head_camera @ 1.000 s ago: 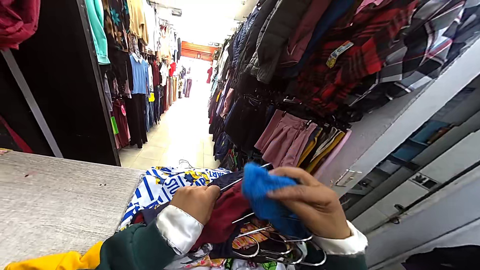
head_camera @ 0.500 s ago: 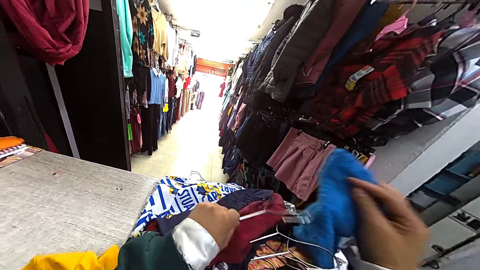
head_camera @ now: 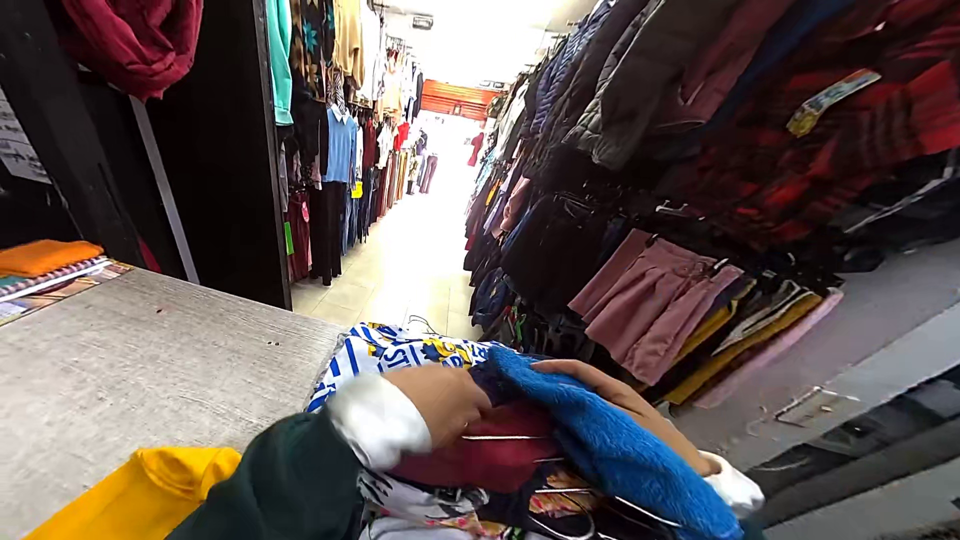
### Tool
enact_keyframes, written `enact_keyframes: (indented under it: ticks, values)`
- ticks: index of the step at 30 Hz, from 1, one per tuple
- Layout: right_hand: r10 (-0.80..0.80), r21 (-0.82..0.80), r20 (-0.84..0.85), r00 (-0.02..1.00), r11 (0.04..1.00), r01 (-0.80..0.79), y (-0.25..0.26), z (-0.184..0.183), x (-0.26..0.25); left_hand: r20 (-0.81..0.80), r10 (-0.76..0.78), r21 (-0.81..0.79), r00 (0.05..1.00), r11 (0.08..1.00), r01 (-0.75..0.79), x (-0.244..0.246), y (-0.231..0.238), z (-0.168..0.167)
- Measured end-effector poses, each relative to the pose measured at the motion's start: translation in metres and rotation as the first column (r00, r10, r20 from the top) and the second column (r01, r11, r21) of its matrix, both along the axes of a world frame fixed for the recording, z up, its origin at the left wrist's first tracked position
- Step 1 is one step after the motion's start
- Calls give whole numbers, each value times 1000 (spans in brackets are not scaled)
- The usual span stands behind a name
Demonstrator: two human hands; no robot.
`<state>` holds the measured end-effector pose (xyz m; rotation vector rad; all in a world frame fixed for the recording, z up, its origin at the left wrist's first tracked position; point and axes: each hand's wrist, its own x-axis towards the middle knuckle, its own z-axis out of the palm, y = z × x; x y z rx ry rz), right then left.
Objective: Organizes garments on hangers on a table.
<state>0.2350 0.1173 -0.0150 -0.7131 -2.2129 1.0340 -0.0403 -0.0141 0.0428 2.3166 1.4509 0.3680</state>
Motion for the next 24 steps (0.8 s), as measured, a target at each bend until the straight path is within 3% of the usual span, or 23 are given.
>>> enact_keyframes:
  ticks: [2, 5, 7, 10, 13, 16, 18, 21, 22, 24]
  values:
    - [12, 16, 16, 1000, 1000, -12, 3, 0, 3, 192, 256, 117, 947, 952, -281, -34, 20, -8]
    - [-10, 25, 12, 1000, 1000, 10, 7, -3, 2, 302, 678, -71, 670, 717, -694, -91, 64, -43]
    - [-23, 22, 9, 1000, 1000, 23, 6, -1, -2, 361, 764, -221, 535, 627, -747, -115, 83, -73]
    - [-21, 15, 5, 1000, 1000, 21, -4, 7, -9, 450, 763, -310, 463, 620, -721, -116, 86, -82]
    - [-19, 18, 19, 1000, 1000, 18, -8, 11, -10, 420, 750, -313, 510, 648, -695, -109, 89, -86]
    - [-14, 44, 14, 1000, 999, 13, -6, 10, -9, 331, 660, -327, 674, 751, -574, -91, 81, -82]
    - [-14, 50, 17, 1000, 999, 13, -6, 9, -8, 214, 601, -311, 770, 789, -529, -80, 82, -86]
    - [-31, 50, 6, 999, 998, 31, -6, 9, -9, -9, 586, -356, 810, 755, -550, -58, 72, -64]
    - [-32, 49, 3, 999, 998, 32, -6, 8, -9, -65, 514, -343, 855, 794, -503, -56, 66, -58]
    - [-31, 52, 15, 999, 998, 30, -5, 8, -9, -44, 321, -133, 946, 937, -324, -76, 69, -83]
